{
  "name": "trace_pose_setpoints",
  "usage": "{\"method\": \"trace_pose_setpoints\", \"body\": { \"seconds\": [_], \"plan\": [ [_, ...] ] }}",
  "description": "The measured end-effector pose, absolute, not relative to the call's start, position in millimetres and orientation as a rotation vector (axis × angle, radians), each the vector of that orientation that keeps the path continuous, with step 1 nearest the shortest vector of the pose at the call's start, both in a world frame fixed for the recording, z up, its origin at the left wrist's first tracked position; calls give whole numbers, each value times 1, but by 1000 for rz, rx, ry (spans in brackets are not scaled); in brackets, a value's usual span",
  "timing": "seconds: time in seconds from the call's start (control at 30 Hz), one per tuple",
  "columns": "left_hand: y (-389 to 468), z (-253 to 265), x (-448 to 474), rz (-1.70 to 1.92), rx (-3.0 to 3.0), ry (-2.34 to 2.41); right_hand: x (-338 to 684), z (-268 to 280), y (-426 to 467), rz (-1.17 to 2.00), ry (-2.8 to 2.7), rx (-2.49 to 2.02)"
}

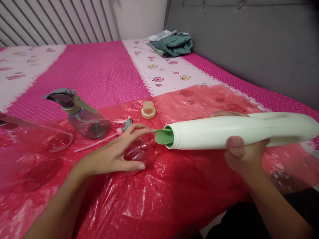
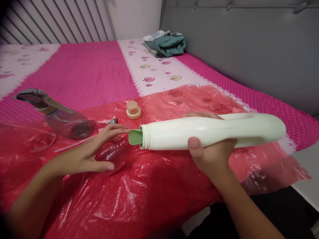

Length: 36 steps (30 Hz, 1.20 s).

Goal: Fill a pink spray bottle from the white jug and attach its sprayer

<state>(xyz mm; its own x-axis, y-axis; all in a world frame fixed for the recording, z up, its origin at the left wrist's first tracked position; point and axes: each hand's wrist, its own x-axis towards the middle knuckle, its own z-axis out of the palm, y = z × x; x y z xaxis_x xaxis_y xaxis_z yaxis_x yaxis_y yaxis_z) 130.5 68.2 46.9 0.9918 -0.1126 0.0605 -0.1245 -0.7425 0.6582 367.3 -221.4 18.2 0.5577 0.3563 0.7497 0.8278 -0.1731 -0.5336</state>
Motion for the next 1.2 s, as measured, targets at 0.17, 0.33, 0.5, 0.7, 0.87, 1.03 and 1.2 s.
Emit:
{"method": "trace_pose_setpoints", "body": {
  "seconds": [0.17,0.33,0.5,0.7,0.87,1.03,1.2],
  "plan": [
    [68,48,131,13,2417,-146,367,18,-223,-561,-972,-1753],
    [68,49,132,8,2399,-154,367,18,-224,-556,-966,-1763],
    [68,49,132,-12,2411,-143,366,19,-223,-555,-970,-1755],
    [68,48,131,-20,2406,-140,365,21,-223,-574,-982,-1768],
    [67,49,132,-3,2393,-156,366,20,-223,-580,-990,-1770],
    [67,49,132,1,2385,-159,367,19,-224,-579,-985,-1781],
    [68,47,132,27,2384,-178,367,20,-225,-569,-999,-1770]
  ]
}}
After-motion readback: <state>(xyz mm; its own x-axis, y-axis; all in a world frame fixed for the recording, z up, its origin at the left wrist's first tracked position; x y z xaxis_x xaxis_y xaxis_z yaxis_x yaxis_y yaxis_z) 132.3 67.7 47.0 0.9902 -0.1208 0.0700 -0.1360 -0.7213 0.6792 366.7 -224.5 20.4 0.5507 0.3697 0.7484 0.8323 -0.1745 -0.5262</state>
